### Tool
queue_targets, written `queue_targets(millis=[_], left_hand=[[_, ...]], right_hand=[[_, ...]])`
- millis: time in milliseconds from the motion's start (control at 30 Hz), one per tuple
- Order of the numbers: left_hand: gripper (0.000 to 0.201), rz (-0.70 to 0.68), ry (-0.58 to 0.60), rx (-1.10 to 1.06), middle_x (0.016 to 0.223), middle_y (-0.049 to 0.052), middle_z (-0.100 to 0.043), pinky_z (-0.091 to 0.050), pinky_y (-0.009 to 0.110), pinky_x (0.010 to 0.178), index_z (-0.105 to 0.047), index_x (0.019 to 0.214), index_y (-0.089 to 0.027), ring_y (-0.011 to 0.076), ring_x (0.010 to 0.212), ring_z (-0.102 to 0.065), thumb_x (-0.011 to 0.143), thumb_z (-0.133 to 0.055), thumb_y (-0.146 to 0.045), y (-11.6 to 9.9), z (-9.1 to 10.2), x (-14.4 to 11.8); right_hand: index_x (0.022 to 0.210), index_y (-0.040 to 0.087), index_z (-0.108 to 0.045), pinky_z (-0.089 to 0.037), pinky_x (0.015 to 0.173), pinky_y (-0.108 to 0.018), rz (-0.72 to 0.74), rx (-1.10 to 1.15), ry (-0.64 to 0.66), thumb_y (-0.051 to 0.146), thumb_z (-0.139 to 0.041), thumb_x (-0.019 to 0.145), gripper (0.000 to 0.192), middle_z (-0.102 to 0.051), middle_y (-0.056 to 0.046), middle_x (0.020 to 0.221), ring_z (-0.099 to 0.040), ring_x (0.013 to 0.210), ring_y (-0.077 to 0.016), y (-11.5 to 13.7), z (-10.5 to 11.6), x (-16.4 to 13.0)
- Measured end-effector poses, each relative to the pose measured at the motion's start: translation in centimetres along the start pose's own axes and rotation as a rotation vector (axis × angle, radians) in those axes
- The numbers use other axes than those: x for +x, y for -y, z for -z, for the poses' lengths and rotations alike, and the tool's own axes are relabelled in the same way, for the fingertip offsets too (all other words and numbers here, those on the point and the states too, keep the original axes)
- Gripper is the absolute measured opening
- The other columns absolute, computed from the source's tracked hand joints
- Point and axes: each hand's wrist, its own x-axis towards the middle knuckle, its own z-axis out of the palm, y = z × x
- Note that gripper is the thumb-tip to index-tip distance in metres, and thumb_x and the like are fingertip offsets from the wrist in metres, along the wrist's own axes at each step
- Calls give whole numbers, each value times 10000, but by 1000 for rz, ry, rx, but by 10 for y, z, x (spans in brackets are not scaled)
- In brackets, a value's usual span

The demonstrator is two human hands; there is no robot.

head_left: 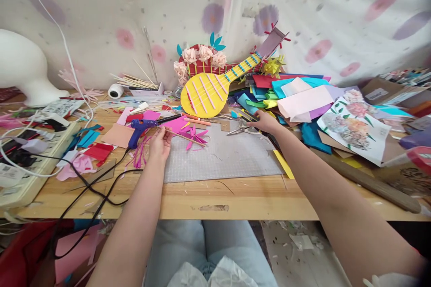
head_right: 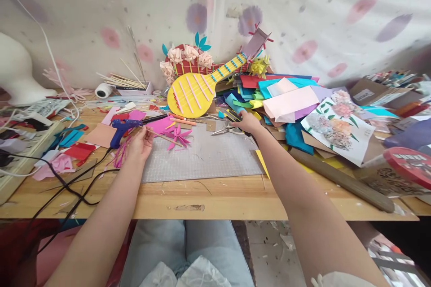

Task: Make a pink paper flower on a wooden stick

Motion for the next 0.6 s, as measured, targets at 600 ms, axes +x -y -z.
queue_targets(millis=[600], left_hand=[[124,-10,33,-2,566,-21,-614,-479,114,493,-569,655,-128,44,519,-589,777,-549,-119,1,-2,3]], right_hand=[[1052,178,-582,-413,779,-362,46,47,-267,256,-510,757,313,-633,-97,998,-527,970,-260,34,-21,71]])
